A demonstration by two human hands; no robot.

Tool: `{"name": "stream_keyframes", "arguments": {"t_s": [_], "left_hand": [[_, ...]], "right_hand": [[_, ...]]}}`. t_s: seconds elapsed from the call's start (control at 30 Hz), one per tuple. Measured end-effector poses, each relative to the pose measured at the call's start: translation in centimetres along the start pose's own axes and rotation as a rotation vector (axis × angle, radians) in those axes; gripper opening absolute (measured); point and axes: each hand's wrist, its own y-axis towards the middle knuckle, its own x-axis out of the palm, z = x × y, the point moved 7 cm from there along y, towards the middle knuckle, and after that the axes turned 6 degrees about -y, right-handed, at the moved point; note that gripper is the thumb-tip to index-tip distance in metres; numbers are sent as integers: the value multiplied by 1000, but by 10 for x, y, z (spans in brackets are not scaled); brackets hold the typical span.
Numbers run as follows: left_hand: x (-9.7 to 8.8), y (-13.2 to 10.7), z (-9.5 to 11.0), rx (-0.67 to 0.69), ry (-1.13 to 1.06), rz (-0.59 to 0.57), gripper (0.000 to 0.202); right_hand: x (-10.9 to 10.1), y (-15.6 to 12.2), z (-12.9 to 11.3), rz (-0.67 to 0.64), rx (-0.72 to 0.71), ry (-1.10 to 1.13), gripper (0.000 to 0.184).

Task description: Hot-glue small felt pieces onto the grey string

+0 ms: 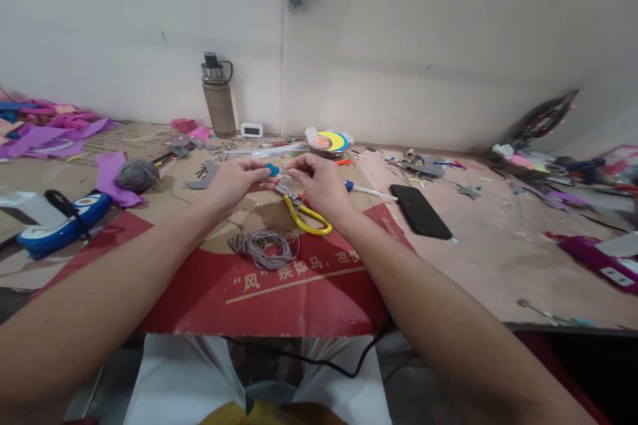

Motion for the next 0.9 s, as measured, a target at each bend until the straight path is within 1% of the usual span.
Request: {"name": "stream_keyframes", "arguments": {"t_s": [0.13,0.23,0.57,0.7,0.9], "left_hand": [[7,-6,1,-29,52,-10,5],[10,-9,2,-41,76,-9,8],[12,-8,0,-13,83,-62,15],[13,-9,0,1,100,-86,19],[13,-10,0,9,115,-89,24]], "right_hand": [[0,1,0,33,-35,-105,7],[2,1,0,33,-56,-149,8],[3,1,-3,40,-102,-171,9],[3,1,-3,74,-130,-173,8],[3,1,-3,91,-131,-178,8]]}}
